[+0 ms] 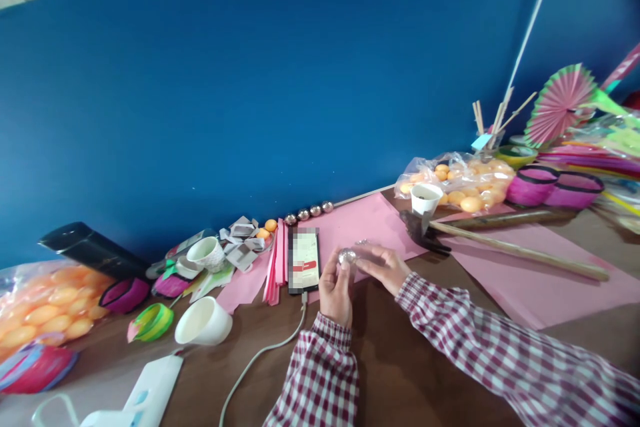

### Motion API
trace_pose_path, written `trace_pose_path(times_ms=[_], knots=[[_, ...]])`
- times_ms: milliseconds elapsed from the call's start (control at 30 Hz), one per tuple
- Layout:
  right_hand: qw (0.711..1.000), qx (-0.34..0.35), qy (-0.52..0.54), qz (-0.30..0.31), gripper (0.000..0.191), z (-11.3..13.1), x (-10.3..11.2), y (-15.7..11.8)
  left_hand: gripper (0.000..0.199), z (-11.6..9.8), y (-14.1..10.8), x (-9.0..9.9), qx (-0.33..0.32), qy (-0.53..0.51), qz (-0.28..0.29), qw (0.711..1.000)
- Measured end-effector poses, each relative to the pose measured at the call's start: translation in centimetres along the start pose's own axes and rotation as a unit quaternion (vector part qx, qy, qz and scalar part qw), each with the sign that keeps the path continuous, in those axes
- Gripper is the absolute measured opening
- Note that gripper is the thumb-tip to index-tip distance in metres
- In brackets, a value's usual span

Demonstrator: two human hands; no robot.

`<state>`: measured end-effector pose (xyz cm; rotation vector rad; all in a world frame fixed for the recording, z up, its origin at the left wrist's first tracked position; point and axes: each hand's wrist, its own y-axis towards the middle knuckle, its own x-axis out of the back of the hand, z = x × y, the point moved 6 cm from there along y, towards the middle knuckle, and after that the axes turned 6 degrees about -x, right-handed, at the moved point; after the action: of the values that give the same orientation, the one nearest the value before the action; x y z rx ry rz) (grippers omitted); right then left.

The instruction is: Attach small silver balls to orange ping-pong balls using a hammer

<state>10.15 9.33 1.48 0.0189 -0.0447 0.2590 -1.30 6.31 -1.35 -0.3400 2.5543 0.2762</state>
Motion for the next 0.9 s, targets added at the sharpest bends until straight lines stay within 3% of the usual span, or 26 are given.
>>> trace_pose_path(times_ms=[233, 600, 900], knots=[[0.999, -0.011, 0.035, 0.008, 0.033, -0.3, -0.2, 0.0, 0.042, 0.1, 0.1, 0.3, -0.025, 0.049, 0.014, 0.998], [0.999, -0.019, 0.037, -0.003, 0.034, -0.8, -0.1, 0.2, 0.039, 0.0, -0.3, -0.4, 0.009, -0.014, 0.003, 1.000], [0.984, 0.130, -0.115, -0.044, 0.027, 0.9, -0.3, -0.6, 0.031, 0.4, -0.4, -0.8, 0.084, -0.108, -0.003, 0.991]])
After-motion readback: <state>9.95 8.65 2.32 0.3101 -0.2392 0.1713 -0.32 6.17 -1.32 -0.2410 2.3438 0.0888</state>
